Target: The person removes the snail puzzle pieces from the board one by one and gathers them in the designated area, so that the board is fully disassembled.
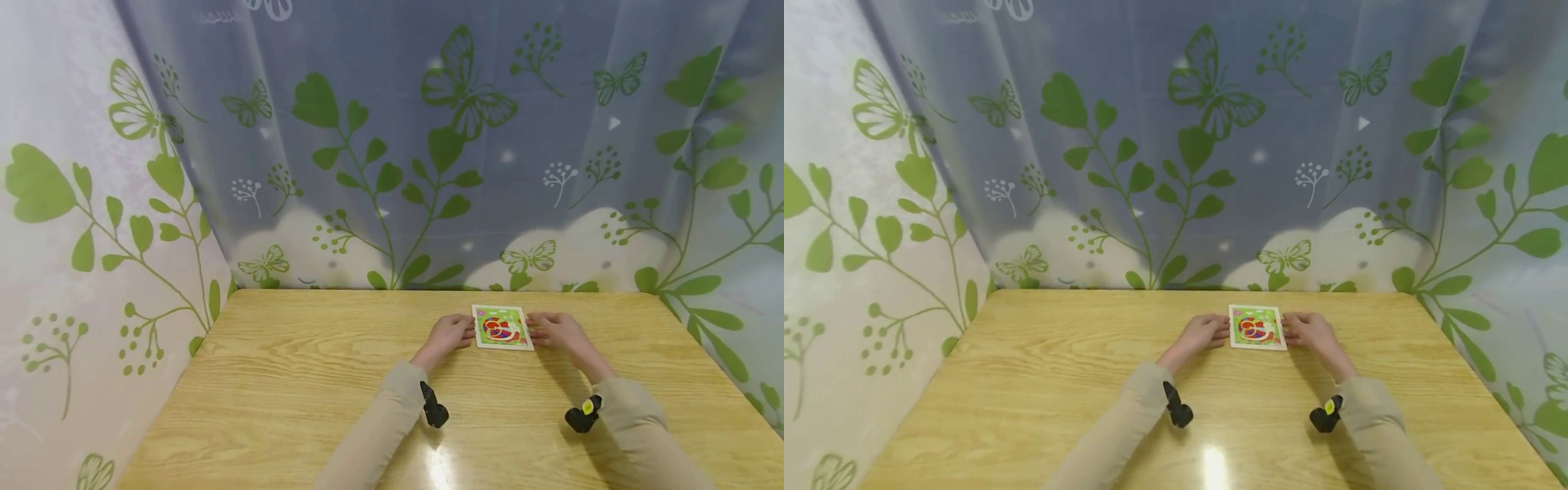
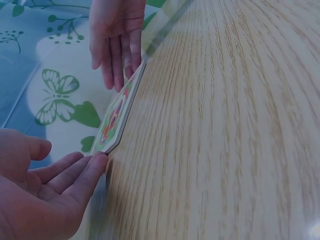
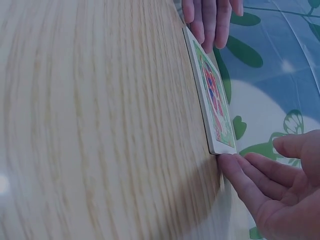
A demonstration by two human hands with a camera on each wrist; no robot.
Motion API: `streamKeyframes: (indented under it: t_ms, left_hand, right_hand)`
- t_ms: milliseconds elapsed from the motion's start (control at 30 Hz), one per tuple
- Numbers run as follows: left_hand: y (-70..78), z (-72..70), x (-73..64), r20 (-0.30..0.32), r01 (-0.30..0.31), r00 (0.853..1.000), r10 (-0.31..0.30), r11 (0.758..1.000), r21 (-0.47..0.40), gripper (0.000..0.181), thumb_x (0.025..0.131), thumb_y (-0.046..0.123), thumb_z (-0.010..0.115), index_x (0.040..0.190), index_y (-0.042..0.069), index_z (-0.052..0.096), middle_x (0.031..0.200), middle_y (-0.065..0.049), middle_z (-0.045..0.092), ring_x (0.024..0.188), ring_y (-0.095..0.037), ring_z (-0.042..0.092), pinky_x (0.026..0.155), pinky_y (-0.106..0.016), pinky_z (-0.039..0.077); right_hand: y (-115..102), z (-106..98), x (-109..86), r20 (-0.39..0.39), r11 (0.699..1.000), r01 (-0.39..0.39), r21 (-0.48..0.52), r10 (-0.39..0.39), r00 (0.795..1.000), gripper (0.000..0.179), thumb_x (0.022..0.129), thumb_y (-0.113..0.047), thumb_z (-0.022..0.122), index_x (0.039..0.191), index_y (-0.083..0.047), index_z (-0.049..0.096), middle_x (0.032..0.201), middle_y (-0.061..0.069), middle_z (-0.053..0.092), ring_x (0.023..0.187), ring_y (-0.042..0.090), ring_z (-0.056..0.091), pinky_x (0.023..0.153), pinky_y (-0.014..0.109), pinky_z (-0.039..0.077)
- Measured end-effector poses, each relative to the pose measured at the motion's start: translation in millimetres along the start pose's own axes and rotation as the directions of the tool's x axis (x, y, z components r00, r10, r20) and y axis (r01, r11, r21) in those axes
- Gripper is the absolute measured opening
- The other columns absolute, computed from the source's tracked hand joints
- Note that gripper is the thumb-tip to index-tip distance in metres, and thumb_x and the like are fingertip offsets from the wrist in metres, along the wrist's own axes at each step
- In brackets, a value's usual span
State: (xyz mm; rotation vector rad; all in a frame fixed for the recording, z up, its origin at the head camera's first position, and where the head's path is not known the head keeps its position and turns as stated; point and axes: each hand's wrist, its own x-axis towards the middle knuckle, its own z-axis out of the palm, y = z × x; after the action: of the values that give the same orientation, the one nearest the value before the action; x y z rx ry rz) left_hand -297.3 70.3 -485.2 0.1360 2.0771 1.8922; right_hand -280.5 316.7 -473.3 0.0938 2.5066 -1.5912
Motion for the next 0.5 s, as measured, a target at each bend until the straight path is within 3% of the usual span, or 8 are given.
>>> streamKeyframes:
  t_ms: [500]
  left_hand:
    - [-3.8,-11.7,-7.8,0.007,-0.015,1.0,0.015,1.0,-0.012,0.039,0.11,0.017,0.045,0.134,-0.01,0.059,0.132,-0.023,0.064,0.12,-0.032,0.064,0.093,-0.034,0.057]
  right_hand:
    - [-0.6,9.7,-3.0,0.018,0.999,0.026,0.027,-0.027,0.999,0.056,0.112,-0.023,0.037,0.141,0.024,0.038,0.141,0.04,0.047,0.102,0.023,0.07,0.086,0.03,0.059]
